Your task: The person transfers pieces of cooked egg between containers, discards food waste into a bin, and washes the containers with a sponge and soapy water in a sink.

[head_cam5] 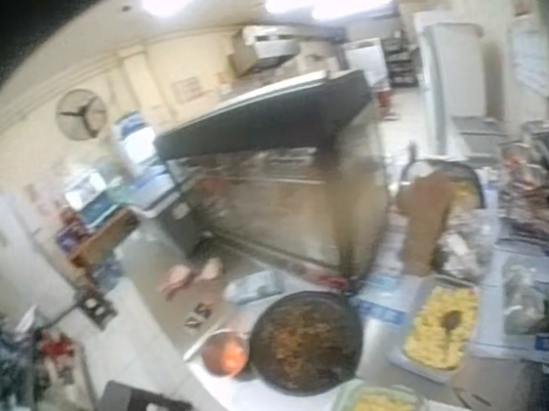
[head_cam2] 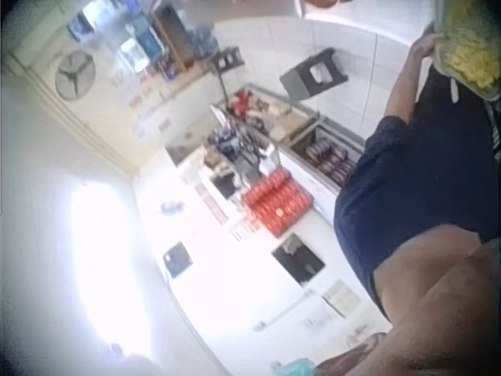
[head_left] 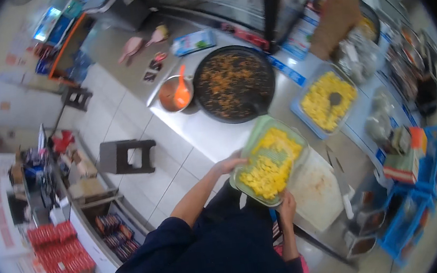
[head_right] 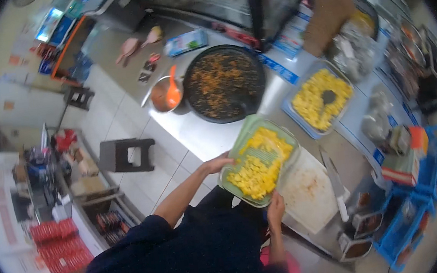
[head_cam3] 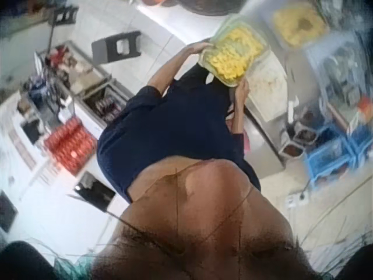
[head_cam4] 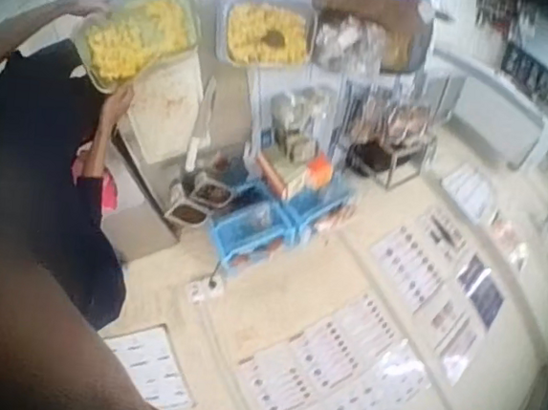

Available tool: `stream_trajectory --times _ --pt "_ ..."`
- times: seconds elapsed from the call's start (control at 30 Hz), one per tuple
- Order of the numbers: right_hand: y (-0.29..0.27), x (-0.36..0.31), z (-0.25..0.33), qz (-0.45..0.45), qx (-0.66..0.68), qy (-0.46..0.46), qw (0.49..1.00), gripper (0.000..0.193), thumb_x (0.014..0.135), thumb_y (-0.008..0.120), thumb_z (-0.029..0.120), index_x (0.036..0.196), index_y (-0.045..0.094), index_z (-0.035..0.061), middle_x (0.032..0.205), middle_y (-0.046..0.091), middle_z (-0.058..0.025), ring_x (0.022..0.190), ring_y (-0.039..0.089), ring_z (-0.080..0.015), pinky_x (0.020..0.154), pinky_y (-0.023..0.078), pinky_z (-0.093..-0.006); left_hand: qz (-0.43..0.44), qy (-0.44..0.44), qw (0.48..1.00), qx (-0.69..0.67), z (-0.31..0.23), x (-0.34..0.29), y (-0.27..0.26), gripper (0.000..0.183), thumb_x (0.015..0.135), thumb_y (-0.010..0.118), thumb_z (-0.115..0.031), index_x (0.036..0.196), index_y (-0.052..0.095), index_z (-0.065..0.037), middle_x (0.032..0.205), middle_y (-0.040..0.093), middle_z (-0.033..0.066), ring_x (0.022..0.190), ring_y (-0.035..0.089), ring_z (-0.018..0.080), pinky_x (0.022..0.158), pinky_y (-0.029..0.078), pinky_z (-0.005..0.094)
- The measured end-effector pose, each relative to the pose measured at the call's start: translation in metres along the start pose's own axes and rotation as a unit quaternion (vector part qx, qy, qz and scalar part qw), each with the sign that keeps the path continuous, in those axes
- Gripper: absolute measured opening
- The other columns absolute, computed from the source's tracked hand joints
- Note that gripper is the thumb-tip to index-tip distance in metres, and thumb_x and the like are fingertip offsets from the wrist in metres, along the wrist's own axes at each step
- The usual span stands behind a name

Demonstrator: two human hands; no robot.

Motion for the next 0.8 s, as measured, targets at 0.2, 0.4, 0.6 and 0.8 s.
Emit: stream_trajectory --times 0.2,0.4,0.6,0.8 --pt "-0.002 -0.035 -0.014 0.046 0.004 -0.035 0.998 0.031 0.097 0.05 0.022 0.105 0.063 -0.0063 0.102 0.06 -0.0121 0.097 0.056 -0.0204 0.087 0.042 -0.0316 0.028 -0.074 0.989 -0.126 0.055 -0.056 -0.008 0.075 0.072 0.058 -0.007 0.142 0.032 -0.004 0.127 0.051 0.0105 0.114 0.051 0.0211 0.098 0.045 0.0355" --pt "0.022 -0.065 -0.015 0.074 -0.027 -0.066 0.995 0.033 0.096 0.053 0.021 0.112 0.06 -0.0067 0.12 0.055 -0.0176 0.113 0.05 -0.0236 0.097 0.037 -0.0323 0.057 -0.023 0.977 -0.205 0.092 -0.114 -0.03 0.076 0.078 0.06 -0.009 0.146 0.027 -0.011 0.131 0.045 0.0062 0.118 0.044 0.0189 0.096 0.044 0.036" --pt "0.109 -0.088 0.074 0.094 -0.056 -0.148 0.983 0.034 0.097 0.052 0.024 0.118 0.054 -0.0022 0.11 0.057 -0.0106 0.101 0.054 -0.0205 0.088 0.042 -0.0295 -0.071 0.015 0.979 -0.192 0.052 -0.212 -0.102 0.072 0.064 0.056 -0.007 0.133 0.04 0.001 0.122 0.054 0.0143 0.109 0.058 0.0228 0.092 0.051 0.0367" --pt "0.188 -0.089 0.094 0.247 0.065 -0.005 0.967 0.051 0.1 0.04 0.043 0.135 0.047 0.0053 0.124 0.054 -0.0094 0.11 0.052 -0.0179 0.092 0.041 -0.0309 -0.142 0.182 0.947 -0.224 -0.002 -0.317 -0.172 0.076 0.063 0.054 -0.01 0.136 0.037 0.001 0.122 0.054 0.0157 0.112 0.057 0.0252 0.094 0.05 0.0367"
Point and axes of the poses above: each hand's wrist, its own x-axis towards the middle knuckle, its own y-axis out of the palm, z = x × y, the point moved 1 cm from there along x, towards the middle knuckle
